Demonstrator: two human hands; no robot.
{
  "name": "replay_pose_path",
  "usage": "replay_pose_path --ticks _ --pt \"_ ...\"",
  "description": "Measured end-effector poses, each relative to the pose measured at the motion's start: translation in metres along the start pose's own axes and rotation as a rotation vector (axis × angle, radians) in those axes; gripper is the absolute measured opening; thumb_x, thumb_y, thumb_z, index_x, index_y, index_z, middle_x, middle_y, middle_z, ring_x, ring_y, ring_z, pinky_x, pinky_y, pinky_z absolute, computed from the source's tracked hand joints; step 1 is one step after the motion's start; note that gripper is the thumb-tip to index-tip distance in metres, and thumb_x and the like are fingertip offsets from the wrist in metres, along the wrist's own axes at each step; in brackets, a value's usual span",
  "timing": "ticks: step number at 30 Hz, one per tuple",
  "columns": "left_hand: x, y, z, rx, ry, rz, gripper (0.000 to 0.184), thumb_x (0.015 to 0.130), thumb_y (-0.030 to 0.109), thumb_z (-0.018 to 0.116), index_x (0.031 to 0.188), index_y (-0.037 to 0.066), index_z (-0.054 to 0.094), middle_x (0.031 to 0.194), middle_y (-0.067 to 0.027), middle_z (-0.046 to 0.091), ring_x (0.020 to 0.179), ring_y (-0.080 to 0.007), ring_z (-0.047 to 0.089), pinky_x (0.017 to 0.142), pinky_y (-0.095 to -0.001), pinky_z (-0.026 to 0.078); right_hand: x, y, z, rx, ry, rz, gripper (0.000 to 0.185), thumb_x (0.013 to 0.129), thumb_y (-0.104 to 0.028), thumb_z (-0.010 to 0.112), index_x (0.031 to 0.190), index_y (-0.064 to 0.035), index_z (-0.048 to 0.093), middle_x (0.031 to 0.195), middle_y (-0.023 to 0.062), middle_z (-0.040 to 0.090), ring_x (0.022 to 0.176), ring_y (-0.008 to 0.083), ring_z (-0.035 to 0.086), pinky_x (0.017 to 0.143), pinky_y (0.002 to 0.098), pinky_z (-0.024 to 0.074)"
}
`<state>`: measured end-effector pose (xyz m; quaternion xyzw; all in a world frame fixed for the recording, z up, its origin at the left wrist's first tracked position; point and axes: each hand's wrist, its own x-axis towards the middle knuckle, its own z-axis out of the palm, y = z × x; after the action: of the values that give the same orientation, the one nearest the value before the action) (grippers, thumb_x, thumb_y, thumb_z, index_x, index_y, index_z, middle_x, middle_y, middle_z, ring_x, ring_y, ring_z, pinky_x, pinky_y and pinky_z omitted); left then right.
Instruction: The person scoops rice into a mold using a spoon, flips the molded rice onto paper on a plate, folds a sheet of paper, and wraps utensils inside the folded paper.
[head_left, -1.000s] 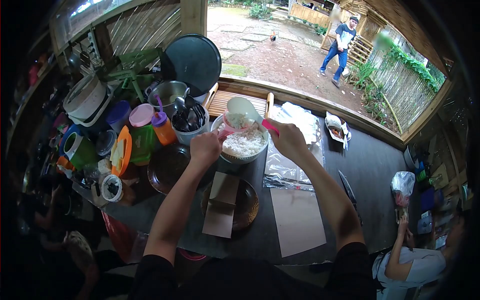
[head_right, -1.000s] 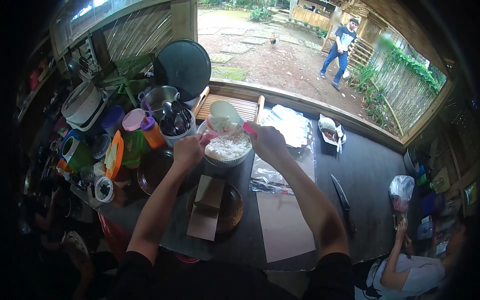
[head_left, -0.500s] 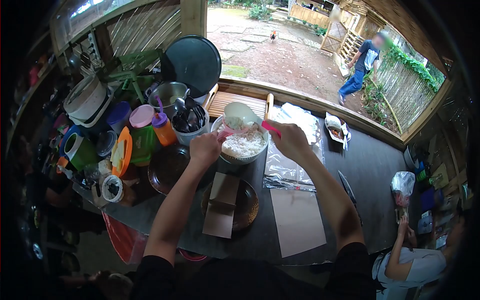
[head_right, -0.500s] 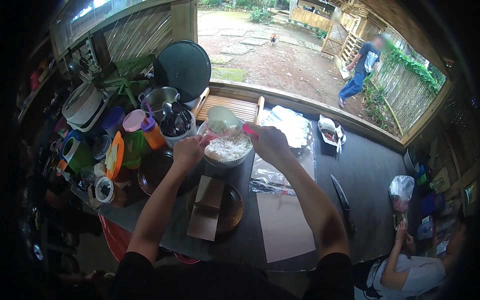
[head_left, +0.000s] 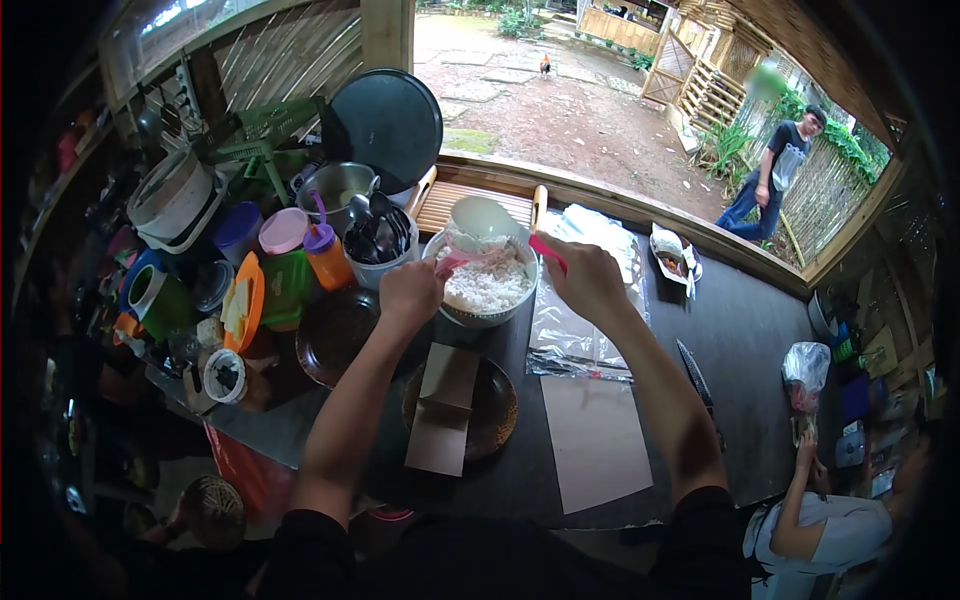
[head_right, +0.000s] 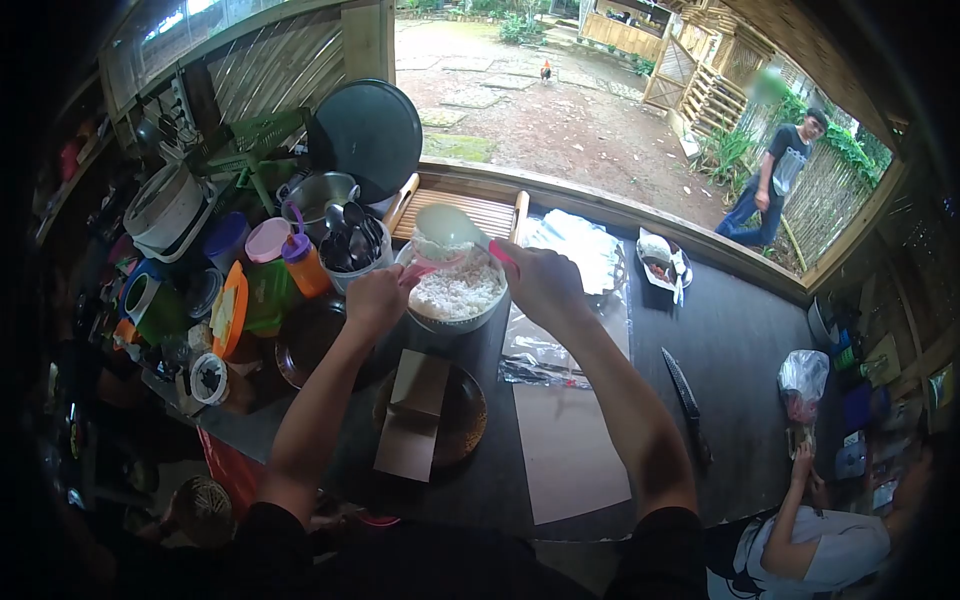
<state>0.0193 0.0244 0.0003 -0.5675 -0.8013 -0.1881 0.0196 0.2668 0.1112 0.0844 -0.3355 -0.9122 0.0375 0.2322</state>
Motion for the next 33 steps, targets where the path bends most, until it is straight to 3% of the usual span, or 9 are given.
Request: replay_pose_path --ticks 12,17,19,25,33 --pt "0.002 0.004 -0.006 0.002 -0.018 0.001 0.035 0.096 0.042 0.061 0.102 0.009 0.071 0.086 -0.0157 0.074 0.083 -0.0353 0.073 0.073 -0.0492 0.057 0.0 0.019 0.001 -0.069 -0.032 0.114 0.031 0.099 -0.025 0.052 0.126 -0.0204 0.066 0.093 0.0164 0.074 0.086 0.0373 0.071 0.078 0.0513 0.0557" --pt "0.001 0.007 -0.002 0.022 -0.022 0.002 0.035 0.095 0.042 0.061 0.102 0.009 0.072 0.086 -0.0162 0.074 0.083 -0.0356 0.073 0.073 -0.0495 0.057 -0.002 0.021 0.0 -0.088 0.019 0.105 0.033 0.098 -0.025 0.053 0.127 -0.0194 0.067 0.087 0.0175 0.073 0.083 0.0371 0.071 0.075 0.0483 0.0562" --pt "0.002 0.005 -0.002 -0.009 -0.035 -0.019 0.036 0.095 0.042 0.061 0.103 0.008 0.072 0.087 -0.0165 0.074 0.083 -0.0359 0.073 0.074 -0.0498 0.057 -0.003 0.022 -0.012 0.007 0.037 0.2 0.034 0.095 -0.023 0.056 0.127 -0.0177 0.068 0.086 0.0181 0.072 0.081 0.036 0.072 0.073 0.0457 0.0561" --pt "0.006 -0.002 -0.001 -0.029 -0.047 -0.049 0.037 0.095 0.044 0.062 0.103 0.009 0.073 0.088 -0.0172 0.074 0.084 -0.0364 0.073 0.076 -0.05 0.056 -0.018 0.043 0.0 0.2 -0.003 0.155 0.036 0.092 -0.022 0.061 0.126 -0.0167 0.069 0.088 0.0183 0.073 0.077 0.0365 0.072 0.072 0.0459 0.0568" --pt "0.002 0.005 0.001 -0.029 -0.049 -0.044 0.037 0.095 0.044 0.061 0.102 0.01 0.073 0.088 -0.0169 0.074 0.085 -0.036 0.073 0.075 -0.0504 0.056 -0.008 0.041 0.014 0.122 0.052 0.1 0.035 0.094 -0.021 0.061 0.127 -0.0171 0.069 0.089 0.0187 0.073 0.079 0.0373 0.071 0.074 0.0463 0.0565"
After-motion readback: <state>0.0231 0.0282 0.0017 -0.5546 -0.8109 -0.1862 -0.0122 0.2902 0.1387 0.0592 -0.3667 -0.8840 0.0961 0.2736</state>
